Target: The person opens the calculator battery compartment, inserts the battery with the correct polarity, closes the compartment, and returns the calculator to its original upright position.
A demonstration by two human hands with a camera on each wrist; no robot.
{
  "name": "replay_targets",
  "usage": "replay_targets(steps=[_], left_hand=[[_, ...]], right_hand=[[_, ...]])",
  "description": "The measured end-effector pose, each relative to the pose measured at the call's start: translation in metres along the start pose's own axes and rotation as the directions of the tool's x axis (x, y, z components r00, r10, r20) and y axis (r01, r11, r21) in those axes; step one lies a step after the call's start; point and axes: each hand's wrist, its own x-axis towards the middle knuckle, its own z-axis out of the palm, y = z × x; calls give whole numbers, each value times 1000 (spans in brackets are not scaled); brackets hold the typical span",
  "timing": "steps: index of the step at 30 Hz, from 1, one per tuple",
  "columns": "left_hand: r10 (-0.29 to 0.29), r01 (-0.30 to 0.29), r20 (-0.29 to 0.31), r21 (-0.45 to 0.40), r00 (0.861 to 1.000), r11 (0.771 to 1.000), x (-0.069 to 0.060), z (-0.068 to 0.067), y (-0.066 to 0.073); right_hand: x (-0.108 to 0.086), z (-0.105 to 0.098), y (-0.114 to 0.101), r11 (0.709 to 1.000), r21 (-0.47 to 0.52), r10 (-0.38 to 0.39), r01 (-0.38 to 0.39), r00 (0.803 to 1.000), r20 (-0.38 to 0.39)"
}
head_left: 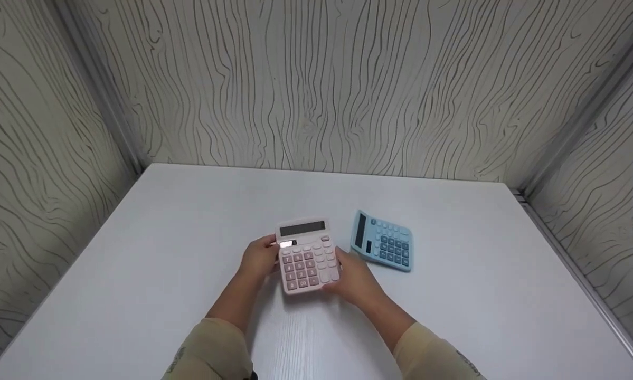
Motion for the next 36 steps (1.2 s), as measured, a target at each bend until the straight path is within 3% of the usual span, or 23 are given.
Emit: replay_targets(steps=[5, 15, 20, 28, 36], left_hand=[[-51, 53, -26, 72, 998, 996, 8, -8, -6], [-50, 61, -56, 201, 997, 978, 19, -14, -13], [-60, 78, -86, 227, 995, 971, 23, -15, -15], [-76, 104, -117, 251, 990, 962, 21, -13, -8], [-75, 106, -126, 267, 989, 958, 23, -15, -8]], right_hand=[[6, 16, -3, 997, -38, -67, 67, 998, 13], [19, 29, -3, 999, -11, -39, 39, 998, 43], [23, 32, -6, 999, -18, -39, 40, 998, 57], [28, 35, -7, 997, -59, -47, 50, 998, 40], [31, 41, -10, 995, -103, 16, -14, 1000, 22]])
